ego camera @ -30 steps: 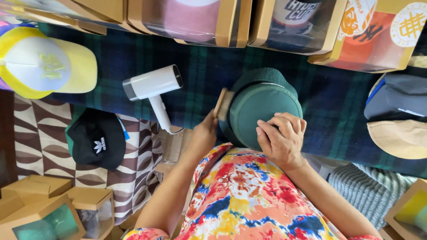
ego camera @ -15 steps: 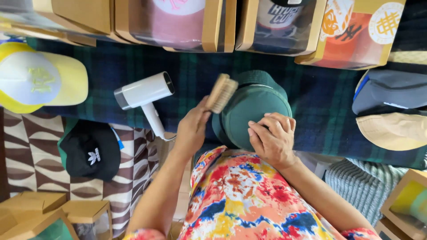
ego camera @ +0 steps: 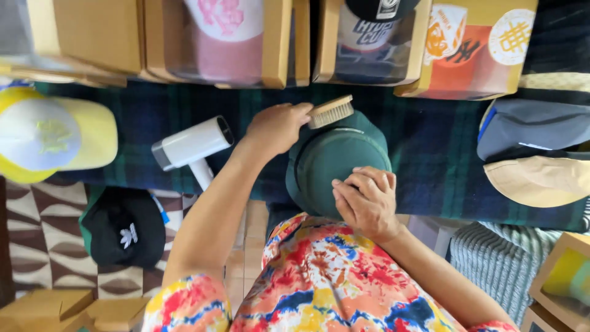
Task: Using a wooden brush to clean dust or lint off a green hat while rotating it on a table.
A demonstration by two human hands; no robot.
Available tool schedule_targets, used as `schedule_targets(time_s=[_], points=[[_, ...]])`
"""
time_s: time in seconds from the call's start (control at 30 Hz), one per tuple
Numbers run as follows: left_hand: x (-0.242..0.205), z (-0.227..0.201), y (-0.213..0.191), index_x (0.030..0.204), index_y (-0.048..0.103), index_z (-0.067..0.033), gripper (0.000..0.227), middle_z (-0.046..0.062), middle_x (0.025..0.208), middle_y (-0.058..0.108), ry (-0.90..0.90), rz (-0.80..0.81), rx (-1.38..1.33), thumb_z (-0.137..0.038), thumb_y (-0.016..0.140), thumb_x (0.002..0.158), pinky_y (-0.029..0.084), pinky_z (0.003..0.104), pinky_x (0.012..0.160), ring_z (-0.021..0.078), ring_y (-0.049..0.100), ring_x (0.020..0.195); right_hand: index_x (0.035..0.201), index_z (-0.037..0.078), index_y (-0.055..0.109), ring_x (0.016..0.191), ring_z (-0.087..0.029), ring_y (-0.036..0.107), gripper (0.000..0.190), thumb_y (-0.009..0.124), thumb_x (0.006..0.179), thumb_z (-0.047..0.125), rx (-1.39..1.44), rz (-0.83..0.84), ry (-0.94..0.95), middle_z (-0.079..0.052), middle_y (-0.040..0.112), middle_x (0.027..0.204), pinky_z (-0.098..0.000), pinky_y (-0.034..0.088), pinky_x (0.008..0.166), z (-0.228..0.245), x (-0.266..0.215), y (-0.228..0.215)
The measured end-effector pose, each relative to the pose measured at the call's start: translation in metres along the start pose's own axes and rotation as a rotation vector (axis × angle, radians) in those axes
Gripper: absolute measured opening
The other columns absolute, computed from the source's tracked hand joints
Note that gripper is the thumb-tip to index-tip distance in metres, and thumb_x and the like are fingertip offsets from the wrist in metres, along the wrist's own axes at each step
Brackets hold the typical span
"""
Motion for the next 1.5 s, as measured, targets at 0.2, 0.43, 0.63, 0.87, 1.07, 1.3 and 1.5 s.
schedule_targets(time_s=[0.2, 0.43, 0.63, 0.87, 1.07, 1.3, 1.5], points=[[0.031, -0.047, 0.016, 0.133, 0.067, -0.0334, 0.035, 0.006, 0.12, 0.075, 0.004, 0.253, -0.079, -0.039, 0.046, 0.106, 0.057, 0.043, 0.096, 0.0293, 0.069, 0.115, 0.092, 0.012, 0.081, 0.096, -0.027, 0.062, 0.013, 0.071, 0.094, 0.021, 0.019, -0.027, 0.01, -0.003, 0.063, 0.09, -0.0397, 0.046, 0.085, 0.004, 0.0, 0.0], [0.021, 0.009, 0.054, 0.131, 0.062, -0.0204, 0.036, 0.015, 0.094, 0.071, -0.118, -0.084, -0.033, -0.036, 0.041, 0.106, 0.059, 0.053, 0.073, 0.0372, 0.073, 0.088, 0.092, 0.009, 0.08, 0.095, -0.028, 0.063, 0.013, 0.071, 0.095, 0.018, 0.046, -0.031, 0.023, -0.005, 0.063, 0.091, -0.0407, 0.047, 0.083, 0.0, -0.007, -0.003], [-0.115, 0.007, 0.071, 0.148, 0.052, -0.0134, 0.041, 0.028, 0.115, 0.069, -0.163, -0.423, -0.462, -0.028, 0.046, 0.109, 0.053, 0.058, 0.086, 0.049, 0.065, 0.104, 0.092, 0.008, 0.079, 0.097, -0.029, 0.064, 0.011, 0.072, 0.093, 0.016, 0.058, -0.006, -0.023, -0.005, 0.062, 0.094, -0.0401, 0.045, 0.083, -0.003, -0.004, 0.001], [-0.191, 0.016, 0.084, 0.148, 0.052, -0.0111, 0.043, 0.035, 0.115, 0.068, -0.693, -0.52, -1.007, -0.025, 0.048, 0.108, 0.066, 0.046, 0.072, 0.0462, 0.074, 0.083, 0.092, 0.008, 0.079, 0.096, -0.03, 0.063, 0.01, 0.075, 0.095, 0.016, 0.023, -0.019, -0.056, -0.005, 0.06, 0.093, -0.0386, 0.043, 0.082, -0.003, -0.006, 0.0], [-0.177, 0.039, 0.208, 0.142, 0.052, -0.0178, 0.039, 0.028, 0.116, 0.071, -0.627, -0.254, -0.713, -0.032, 0.05, 0.106, 0.055, 0.061, 0.092, 0.0504, 0.067, 0.106, 0.099, 0.007, 0.079, 0.096, -0.029, 0.059, 0.011, 0.073, 0.098, 0.016, 0.003, 0.06, -0.067, -0.006, 0.059, 0.098, -0.0394, 0.045, 0.081, -0.018, -0.003, 0.014], [-0.209, -0.001, 0.149, 0.149, 0.05, -0.0206, 0.041, 0.007, 0.074, 0.068, -0.526, -0.804, -0.962, -0.027, 0.047, 0.108, 0.059, 0.033, 0.054, 0.0209, 0.07, 0.054, 0.101, 0.008, 0.077, 0.11, -0.033, 0.056, 0.016, 0.074, 0.101, 0.023, -0.07, 0.043, -0.1, -0.007, 0.058, 0.105, -0.043, 0.039, 0.091, -0.01, 0.003, 0.008], [-0.201, -0.002, 0.192, 0.153, 0.034, -0.0234, 0.045, 0.03, 0.126, 0.066, -0.689, -0.248, -0.791, -0.035, 0.036, 0.109, 0.051, 0.062, 0.102, 0.0517, 0.063, 0.117, 0.107, 0.005, 0.074, 0.12, -0.037, 0.058, 0.019, 0.075, 0.099, 0.022, -0.073, 0.08, -0.109, -0.011, 0.058, 0.114, -0.0479, 0.039, 0.1, -0.019, -0.001, 0.015]])
Point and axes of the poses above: each hand's wrist, its own x-axis towards the middle knuckle, its own y-axis out of the palm, z = x × y, the point moved 8 cm from there along x, towards the middle knuckle
